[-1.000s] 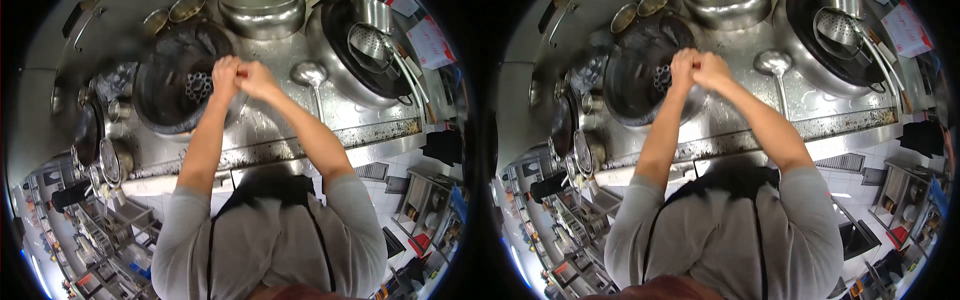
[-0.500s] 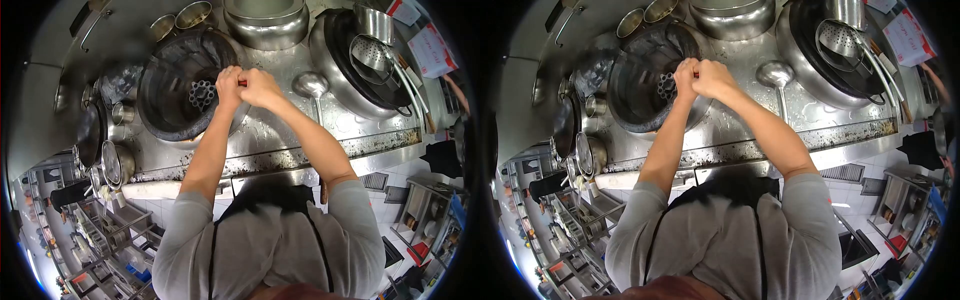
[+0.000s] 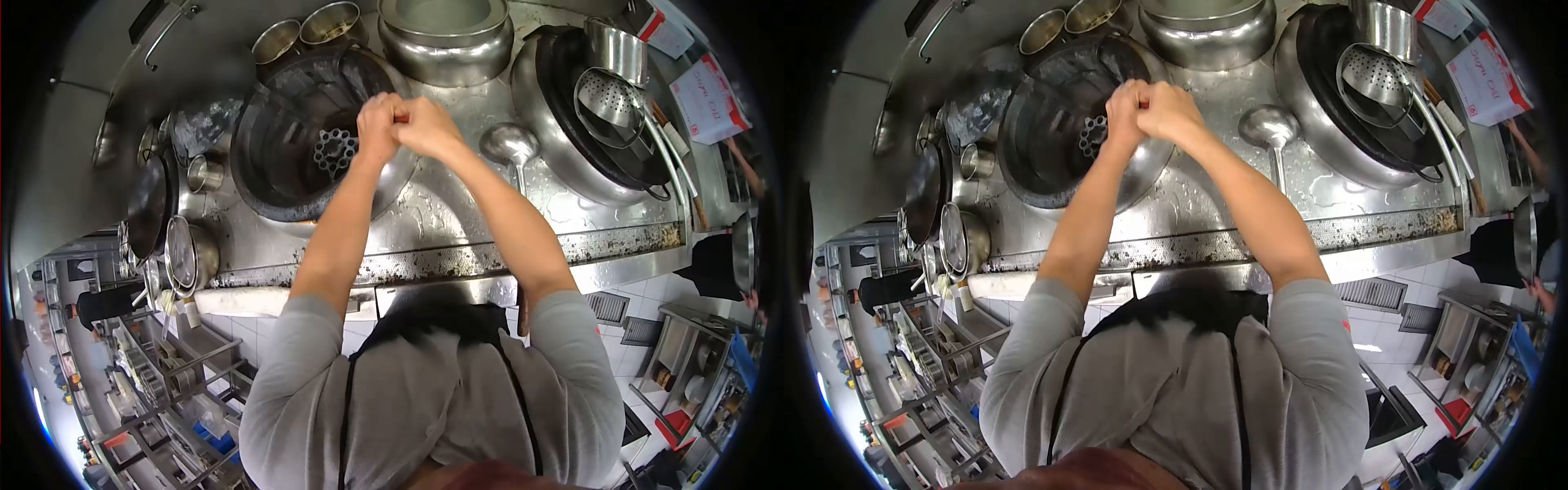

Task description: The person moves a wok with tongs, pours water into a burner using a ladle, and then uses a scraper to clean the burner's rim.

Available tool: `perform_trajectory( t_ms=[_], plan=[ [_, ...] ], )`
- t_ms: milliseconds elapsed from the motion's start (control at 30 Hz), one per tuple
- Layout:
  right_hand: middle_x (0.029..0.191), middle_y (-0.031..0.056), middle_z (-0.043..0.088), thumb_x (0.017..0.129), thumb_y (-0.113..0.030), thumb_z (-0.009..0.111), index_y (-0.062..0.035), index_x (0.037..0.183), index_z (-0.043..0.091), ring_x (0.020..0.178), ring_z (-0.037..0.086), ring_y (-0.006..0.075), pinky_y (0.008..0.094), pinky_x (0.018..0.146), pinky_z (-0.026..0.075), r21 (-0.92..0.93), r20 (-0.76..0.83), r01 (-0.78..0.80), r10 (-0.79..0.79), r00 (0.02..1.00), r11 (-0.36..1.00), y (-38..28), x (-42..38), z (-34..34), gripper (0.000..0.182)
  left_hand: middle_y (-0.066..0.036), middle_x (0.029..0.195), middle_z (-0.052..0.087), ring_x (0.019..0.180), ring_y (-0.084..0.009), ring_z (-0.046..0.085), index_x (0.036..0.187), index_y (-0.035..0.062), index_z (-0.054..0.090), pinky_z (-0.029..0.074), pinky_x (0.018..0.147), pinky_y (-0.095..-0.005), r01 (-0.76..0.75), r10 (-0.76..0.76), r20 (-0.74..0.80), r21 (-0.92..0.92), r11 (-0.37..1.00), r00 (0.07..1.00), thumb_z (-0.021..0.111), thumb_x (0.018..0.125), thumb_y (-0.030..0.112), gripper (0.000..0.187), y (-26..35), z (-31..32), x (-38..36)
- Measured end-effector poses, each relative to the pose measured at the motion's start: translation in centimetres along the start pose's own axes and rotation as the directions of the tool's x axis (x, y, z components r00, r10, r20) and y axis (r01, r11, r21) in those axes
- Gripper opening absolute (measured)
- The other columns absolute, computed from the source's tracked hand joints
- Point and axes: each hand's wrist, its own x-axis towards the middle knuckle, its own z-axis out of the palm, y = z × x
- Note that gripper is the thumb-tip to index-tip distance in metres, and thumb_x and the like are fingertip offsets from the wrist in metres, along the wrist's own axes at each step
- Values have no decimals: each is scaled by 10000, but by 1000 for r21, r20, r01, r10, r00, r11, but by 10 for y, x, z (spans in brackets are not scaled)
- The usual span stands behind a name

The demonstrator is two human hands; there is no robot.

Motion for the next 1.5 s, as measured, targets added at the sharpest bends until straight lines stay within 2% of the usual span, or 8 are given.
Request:
perform_trajectory(
  t_ms=[333, 367, 533, 800, 1000, 1267, 1400, 1500],
  plan=[
    [982, 250, 733, 762, -227, 652, -97, 997, 777, 974, 710, 429, 476, 884, 557, 35, -83, -38, 41, 996, 999, 18, 14, 10, 296, -119, 771, 596, 797, -358, 616, 747, 75, 563, 477, 667, -453, -91, 93, 31, -61, 994, 995, 682, 746, 97, 121, -14, 17, 8],
    [958, 231, 740, 756, -232, 663, -87, 994, 772, 944, 717, 415, 468, 857, 557, 25, -68, -28, 29, 997, 999, 22, -8, 11, 299, -135, 848, 625, 881, -371, 631, 811, 85, 610, 495, 771, -478, -24, 23, 101, 9, 1000, 995, 697, 725, 66, 124, -1, 15, -10],
    [1024, 213, 744, 820, -229, 681, -69, 1106, 720, 987, 715, 407, 465, 880, 544, 46, -73, -12, 15, 997, 999, 42, -87, 27, 330, -107, 905, 651, 944, -324, 647, 890, 80, 653, 495, 840, -443, -100, 88, 173, 60, 993, 981, 734, 698, 82, 209, 42, 8, -65],
    [1068, 268, 717, 876, -168, 644, -31, 1107, 651, 949, 695, 462, 534, 857, 544, -300, -128, 46, -88, 988, 953, 19, -101, 42, 269, -97, 901, 641, 915, -338, 639, 874, 82, 632, 496, 814, -449, -111, 116, -92, 53, 992, 989, 738, 770, 138, 159, 40, 4, -72],
    [793, 268, 711, 858, -142, 621, -28, 991, 707, 738, 706, 470, 562, 717, 575, -472, -84, 222, -295, 952, 853, 2, -65, 42, 195, -89, 893, 634, 918, -318, 640, 855, 92, 632, 514, 810, -437, -25, 32, -153, 44, 999, 988, 736, 799, 146, 131, 14, 3, -59],
    [781, 250, 710, 851, -188, 649, -63, 969, 746, 746, 709, 450, 544, 734, 580, -478, -67, 279, -351, 934, 833, 7, -45, 24, 197, -92, 894, 634, 916, -312, 637, 866, 98, 635, 513, 805, -430, 38, -21, -227, 71, 997, 974, 724, 727, 91, 165, 20, 13, -49],
    [802, 239, 718, 849, -195, 665, -80, 980, 752, 773, 709, 451, 536, 758, 578, -439, -53, 208, -257, 965, 874, 8, -46, 15, 195, -92, 906, 633, 929, -305, 635, 850, 100, 634, 507, 810, -423, 75, -54, -233, 85, 994, 971, 721, 711, 87, 165, 27, 15, -48],
    [827, 239, 722, 848, -194, 678, -88, 979, 753, 799, 711, 450, 535, 779, 573, -481, -1, 288, -329, 944, 828, 12, -55, 14, 184, -83, 910, 633, 931, -294, 637, 845, 102, 630, 505, 813, -415, 80, -54, -265, 91, 993, 963, 726, 704, 88, 172, 27, 22, -51]
  ],
)
